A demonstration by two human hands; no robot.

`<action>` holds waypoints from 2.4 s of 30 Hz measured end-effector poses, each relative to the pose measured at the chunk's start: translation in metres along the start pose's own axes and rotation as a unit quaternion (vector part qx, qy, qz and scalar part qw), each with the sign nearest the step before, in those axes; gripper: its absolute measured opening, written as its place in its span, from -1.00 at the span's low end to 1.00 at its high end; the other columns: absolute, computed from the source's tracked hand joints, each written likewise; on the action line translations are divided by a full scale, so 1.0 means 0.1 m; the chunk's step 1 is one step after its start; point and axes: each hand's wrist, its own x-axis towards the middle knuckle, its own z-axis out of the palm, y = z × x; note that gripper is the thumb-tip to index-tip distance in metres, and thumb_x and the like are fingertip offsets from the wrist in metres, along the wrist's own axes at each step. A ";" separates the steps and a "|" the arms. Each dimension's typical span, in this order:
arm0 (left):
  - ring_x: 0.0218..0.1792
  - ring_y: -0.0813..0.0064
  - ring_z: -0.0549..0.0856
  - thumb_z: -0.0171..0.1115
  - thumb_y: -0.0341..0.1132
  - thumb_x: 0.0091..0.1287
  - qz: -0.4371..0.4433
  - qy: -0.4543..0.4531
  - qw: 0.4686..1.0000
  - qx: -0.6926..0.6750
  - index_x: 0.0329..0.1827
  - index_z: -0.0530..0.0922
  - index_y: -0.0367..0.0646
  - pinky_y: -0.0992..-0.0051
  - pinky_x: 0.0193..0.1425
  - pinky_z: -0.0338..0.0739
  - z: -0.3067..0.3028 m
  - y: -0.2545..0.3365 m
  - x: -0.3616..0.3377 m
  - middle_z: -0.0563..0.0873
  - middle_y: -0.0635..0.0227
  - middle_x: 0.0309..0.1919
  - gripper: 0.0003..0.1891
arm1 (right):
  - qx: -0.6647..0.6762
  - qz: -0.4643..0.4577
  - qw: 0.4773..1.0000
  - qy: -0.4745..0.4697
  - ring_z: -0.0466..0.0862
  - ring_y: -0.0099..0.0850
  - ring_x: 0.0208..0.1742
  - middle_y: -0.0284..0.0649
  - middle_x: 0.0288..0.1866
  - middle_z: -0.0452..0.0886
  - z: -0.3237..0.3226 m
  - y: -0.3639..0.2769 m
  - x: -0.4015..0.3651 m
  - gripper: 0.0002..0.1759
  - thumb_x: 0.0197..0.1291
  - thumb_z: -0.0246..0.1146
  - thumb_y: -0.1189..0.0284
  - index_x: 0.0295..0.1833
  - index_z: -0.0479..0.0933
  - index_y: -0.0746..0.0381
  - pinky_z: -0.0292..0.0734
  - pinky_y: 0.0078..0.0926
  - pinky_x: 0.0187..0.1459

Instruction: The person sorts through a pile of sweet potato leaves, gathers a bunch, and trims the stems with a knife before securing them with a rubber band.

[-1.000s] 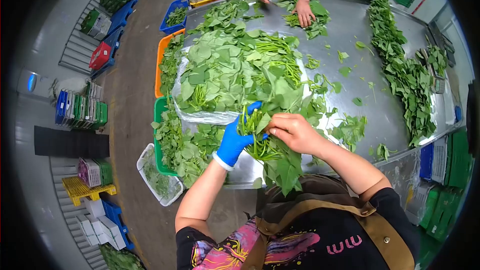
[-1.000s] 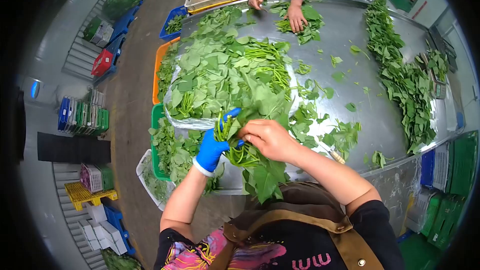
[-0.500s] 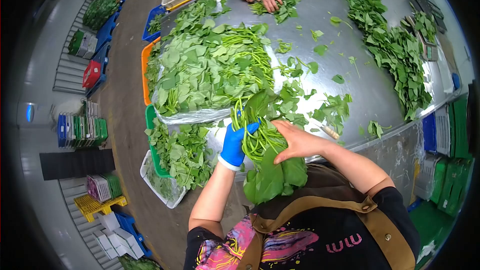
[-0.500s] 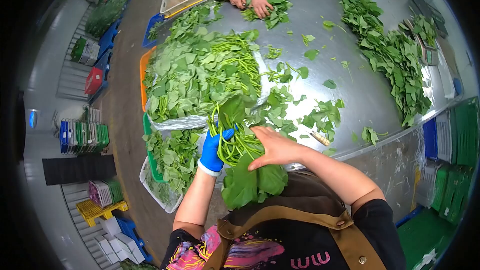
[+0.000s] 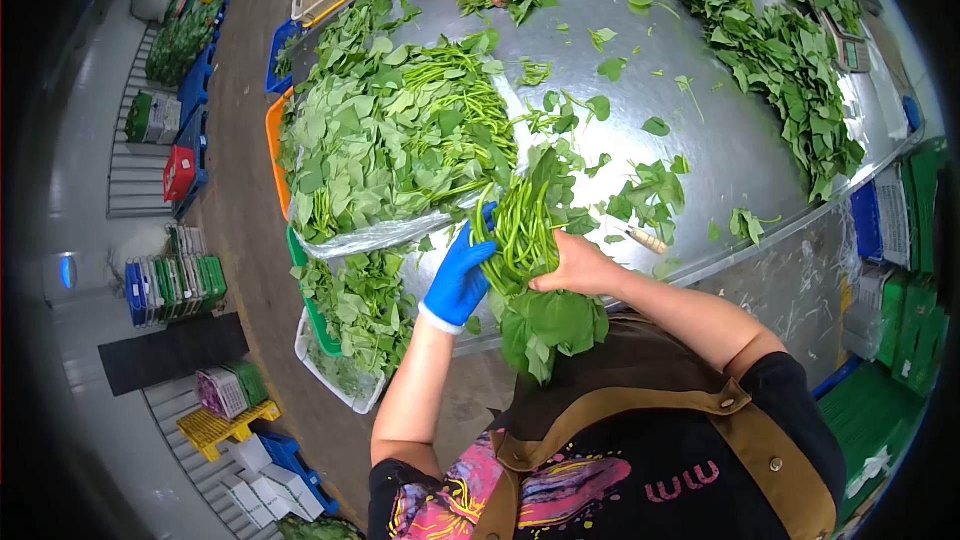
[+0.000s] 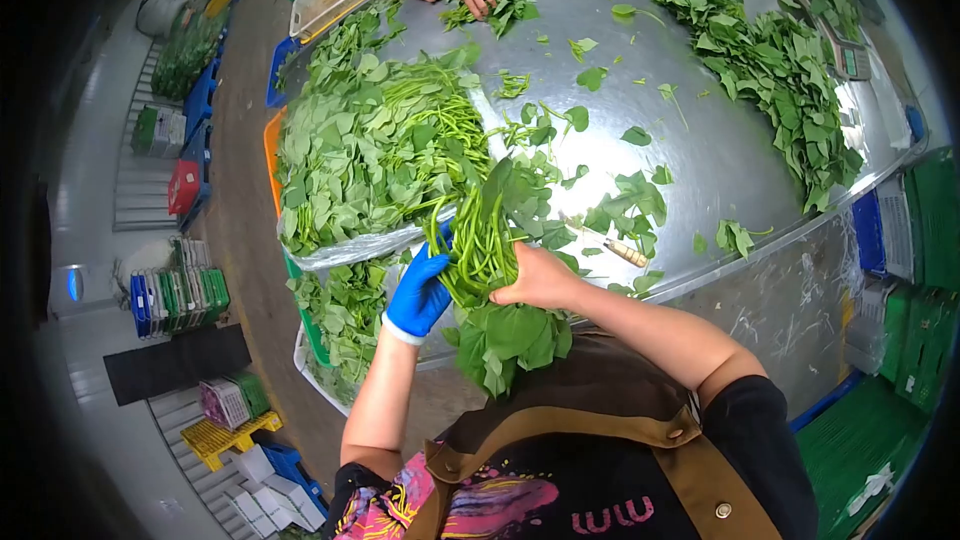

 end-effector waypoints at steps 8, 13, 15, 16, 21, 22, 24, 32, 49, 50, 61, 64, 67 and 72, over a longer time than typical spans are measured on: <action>0.18 0.41 0.52 0.25 -0.47 0.26 0.104 0.133 0.978 0.126 0.39 0.25 -0.25 0.41 0.26 0.42 -0.07 -0.56 -0.03 0.51 0.27 0.21 -0.38 | -0.144 0.066 0.987 -0.007 0.62 -0.05 -0.07 0.05 -0.17 0.63 -0.08 -0.29 -0.05 -0.26 -0.18 0.38 -0.01 -0.08 0.45 0.42 0.48 -0.19 0.02; -0.06 0.46 0.65 0.36 -0.57 0.09 0.098 0.151 0.952 0.247 0.17 0.44 -0.22 0.46 0.08 0.54 0.00 -0.53 0.10 0.65 0.30 -0.03 -0.47 | -0.300 -0.067 0.950 0.050 0.63 -0.09 -0.03 0.08 -0.14 0.63 0.26 -0.30 -0.10 -0.36 -0.06 0.29 -0.05 -0.18 0.57 0.39 0.45 -0.05 0.06; -0.11 0.45 0.67 0.42 -0.56 0.04 0.082 0.146 0.958 0.231 0.12 0.46 -0.25 0.46 0.00 0.58 0.00 -0.39 0.12 0.66 0.26 -0.06 -0.47 | -0.291 -0.083 0.952 0.038 0.65 -0.07 -0.09 0.07 -0.25 0.65 0.21 -0.37 -0.10 -0.28 0.00 0.25 -0.18 -0.22 0.58 0.38 0.49 -0.06 0.00; -0.10 0.45 0.66 0.41 -0.56 0.04 0.059 0.131 0.964 0.224 0.13 0.46 -0.26 0.45 0.01 0.58 -0.02 -0.33 0.13 0.66 0.26 -0.05 -0.47 | -0.264 -0.071 0.962 0.002 0.66 -0.06 -0.12 0.08 -0.27 0.64 0.16 -0.39 -0.10 -0.24 -0.01 0.24 -0.23 -0.23 0.57 0.39 0.52 -0.08 -0.04; -0.03 0.44 0.64 0.37 -0.55 0.04 -0.043 0.058 0.973 0.217 0.21 0.44 -0.24 0.40 0.13 0.52 -0.21 0.02 0.05 0.66 0.29 -0.02 -0.41 | -0.223 -0.006 0.975 -0.006 0.68 -0.10 -0.32 0.01 -0.31 0.64 -0.38 -0.68 -0.22 -0.24 0.05 0.20 -0.28 -0.28 0.55 0.33 0.57 -0.17 -0.33; -0.03 0.45 0.64 0.37 -0.56 0.04 -0.072 0.044 0.974 0.210 0.22 0.44 -0.24 0.40 0.14 0.51 -0.19 0.10 0.02 0.66 0.30 -0.02 -0.41 | -0.218 0.011 0.975 0.042 0.67 -0.11 -0.32 -0.02 -0.30 0.65 -0.46 -0.73 -0.23 -0.29 0.07 0.21 -0.24 -0.30 0.55 0.31 0.56 -0.16 -0.34; -0.06 0.42 0.66 0.32 -0.57 0.05 -0.097 0.042 0.975 0.194 0.20 0.45 -0.24 0.37 0.07 0.57 -0.20 0.08 -0.03 0.67 0.28 -0.05 -0.43 | -0.189 -0.124 0.952 0.204 0.66 -0.18 -0.40 -0.10 -0.34 0.64 -0.45 -0.71 -0.21 -0.43 0.12 0.26 -0.09 -0.35 0.52 0.29 0.54 -0.24 -0.42; -0.05 0.32 0.68 0.27 -0.59 0.08 -0.166 0.080 0.981 0.067 0.26 0.42 -0.24 0.32 0.03 0.62 -0.16 -0.15 -0.16 0.65 0.19 0.01 -0.41 | 0.044 -0.168 0.877 0.447 0.58 -0.39 -0.53 -0.25 -0.45 0.57 -1.09 -0.51 0.02 -0.85 0.26 0.20 0.39 -0.20 0.56 0.25 0.46 -0.49 -0.45; -0.04 0.36 0.68 0.24 -0.46 0.12 -0.149 0.154 0.964 0.158 0.24 0.44 -0.24 0.38 0.12 0.56 -0.06 -0.18 -0.22 0.66 0.21 0.00 -0.46 | -0.280 -0.233 0.821 0.440 0.60 -0.19 -0.21 -0.13 -0.28 0.57 -1.10 -0.12 0.38 -0.74 0.04 0.27 0.54 -0.09 0.54 0.26 0.52 -0.27 -0.15; -0.04 0.36 0.68 0.24 -0.48 0.11 -0.155 0.135 0.972 0.115 0.24 0.44 -0.24 0.38 0.10 0.57 -0.08 -0.19 -0.22 0.66 0.21 -0.01 -0.46 | -0.349 -0.220 0.801 0.434 0.61 -0.19 -0.20 -0.11 -0.27 0.58 -1.09 0.02 0.32 -0.75 0.05 0.25 0.55 -0.09 0.54 0.27 0.54 -0.27 -0.17; -0.02 0.29 0.67 0.19 -0.48 0.11 -0.144 0.099 0.981 0.088 0.31 0.37 -0.23 0.29 0.08 0.59 -0.41 -0.34 -0.24 0.64 0.21 0.00 -0.39 | -0.387 0.007 0.910 0.149 0.61 -0.15 -0.11 -0.06 -0.20 0.56 -0.47 1.51 -0.33 -0.72 -0.05 0.21 0.54 -0.13 0.47 0.25 0.56 -0.25 -0.14; -0.02 0.27 0.67 0.19 -0.50 0.10 -0.143 0.128 0.979 0.060 0.33 0.35 -0.22 0.26 0.09 0.60 -0.28 -0.32 -0.27 0.64 0.21 0.01 -0.38 | -0.301 0.028 0.941 0.151 0.59 -0.15 -0.11 -0.11 -0.18 0.53 -0.60 1.18 -0.47 -0.64 -0.05 0.22 0.54 -0.05 0.46 0.21 0.54 -0.23 -0.12; 0.00 0.25 0.66 0.18 -0.52 0.10 -0.144 0.112 0.981 0.068 0.34 0.33 -0.21 0.22 0.10 0.61 -0.41 -0.41 -0.25 0.62 0.16 0.03 -0.36 | -0.203 -0.074 0.961 0.171 0.59 -0.18 -0.11 -0.19 -0.17 0.50 -0.77 0.59 -0.59 -0.63 -0.04 0.22 0.54 -0.03 0.45 0.16 0.54 -0.22 -0.14; 0.05 0.39 0.62 0.24 -0.51 0.11 -0.174 0.065 0.982 0.024 0.32 0.37 -0.18 0.37 0.16 0.52 -0.21 -0.35 -0.22 0.62 0.24 0.04 -0.38 | -0.293 -0.298 0.905 0.080 0.62 -0.27 -0.27 -0.28 -0.23 0.47 -0.72 -0.03 -0.44 -0.59 -0.03 0.23 0.53 0.01 0.43 0.08 0.55 -0.30 -0.33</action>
